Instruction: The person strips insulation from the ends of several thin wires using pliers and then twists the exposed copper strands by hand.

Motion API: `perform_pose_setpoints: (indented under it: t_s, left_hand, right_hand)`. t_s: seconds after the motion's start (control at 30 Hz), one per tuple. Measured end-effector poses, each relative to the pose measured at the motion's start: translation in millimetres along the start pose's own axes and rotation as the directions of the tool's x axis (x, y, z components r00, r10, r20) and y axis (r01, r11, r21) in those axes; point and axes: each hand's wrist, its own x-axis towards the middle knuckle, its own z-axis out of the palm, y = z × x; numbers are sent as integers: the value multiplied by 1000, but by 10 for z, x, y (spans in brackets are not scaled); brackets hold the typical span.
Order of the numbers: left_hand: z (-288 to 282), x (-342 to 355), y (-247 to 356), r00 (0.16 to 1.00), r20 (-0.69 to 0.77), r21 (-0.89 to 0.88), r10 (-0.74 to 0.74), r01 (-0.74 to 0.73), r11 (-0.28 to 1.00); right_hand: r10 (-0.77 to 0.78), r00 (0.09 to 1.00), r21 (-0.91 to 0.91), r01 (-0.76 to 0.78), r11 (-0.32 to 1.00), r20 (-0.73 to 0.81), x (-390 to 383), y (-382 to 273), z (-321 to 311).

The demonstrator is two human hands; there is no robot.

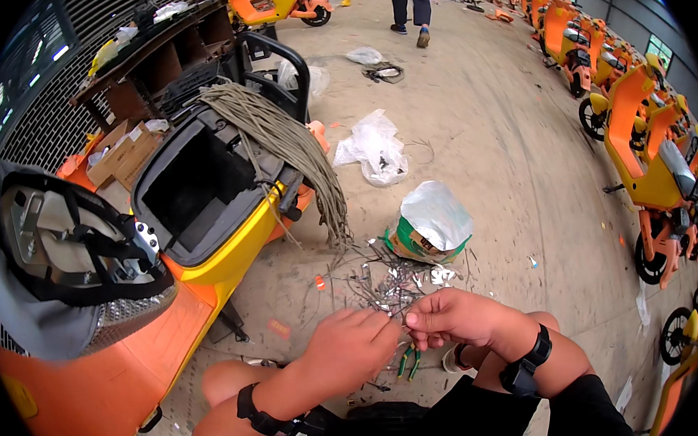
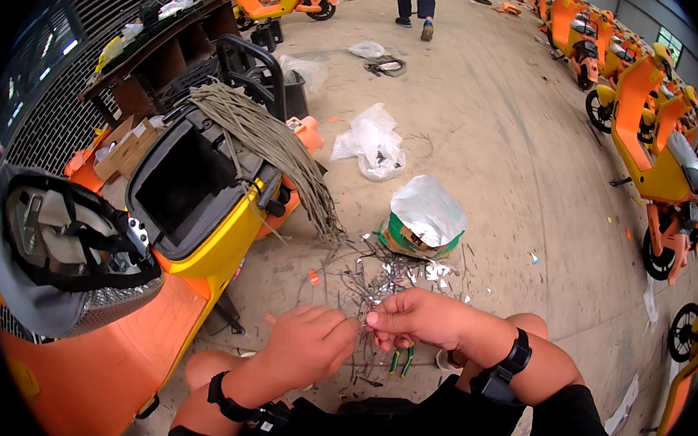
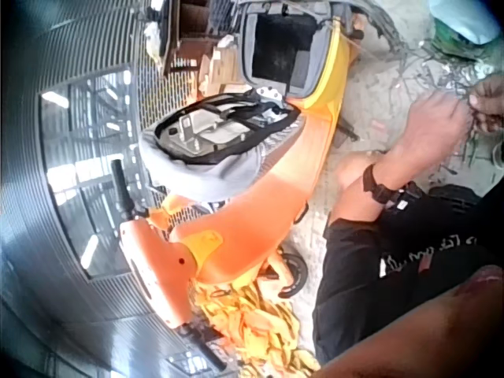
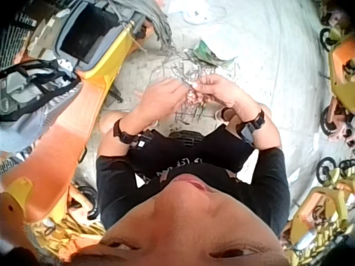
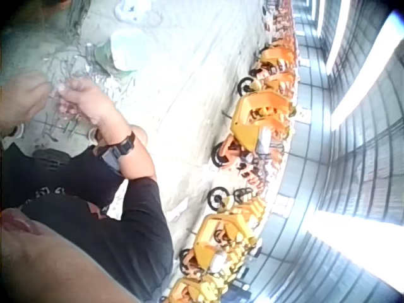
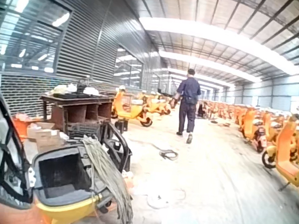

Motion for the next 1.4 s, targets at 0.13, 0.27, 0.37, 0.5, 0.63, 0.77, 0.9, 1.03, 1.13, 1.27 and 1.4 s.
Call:
perform_pose_setpoints:
  t_s: [0.13,0.27,0.37,0.5,0.63,0.77,0.9,1.03,1.13,1.27,1.4]
  left_hand:
    - [-16,-61,-33,997,22,106,81,-82,991]
    - [116,-83,-68,994,-5,125,114,-112,986]
    - [278,-91,-143,997,-5,18,-79,79,997]
    - [348,-62,-358,890,26,-329,-454,437,837]
    - [-5,97,-529,723,-165,-521,-671,513,682]
    - [-319,5,-511,602,-187,-525,-776,607,597]
    - [-428,-183,-502,610,-126,-538,-783,621,570]
    - [-458,-345,-615,690,-156,-346,-707,632,694]
    - [-494,-333,-656,686,-154,-318,-711,647,693]
    - [-466,-288,-689,702,-154,-100,-696,689,717]
    - [-333,-267,-698,706,-49,33,-707,708,705]
  right_hand:
    - [21,1000,50,-22,999,15,38,5,20]
    - [-54,998,-61,51,997,-39,43,26,8]
    - [-245,960,-213,214,953,-135,134,117,-24]
    - [-408,877,-437,273,857,-252,296,189,-158]
    - [-396,809,-422,206,883,-434,327,267,-413]
    - [-343,803,-402,142,905,-488,249,297,-505]
    - [-171,859,-366,-20,930,-482,241,352,-594]
    - [-111,817,-365,-128,922,-566,394,391,-864]
    - [-147,777,-349,-98,932,-612,612,401,-1288]
    - [-341,611,-510,-121,852,-715,981,376,-1965]
    - [-452,373,-533,-148,833,-810,1269,602,-2741]
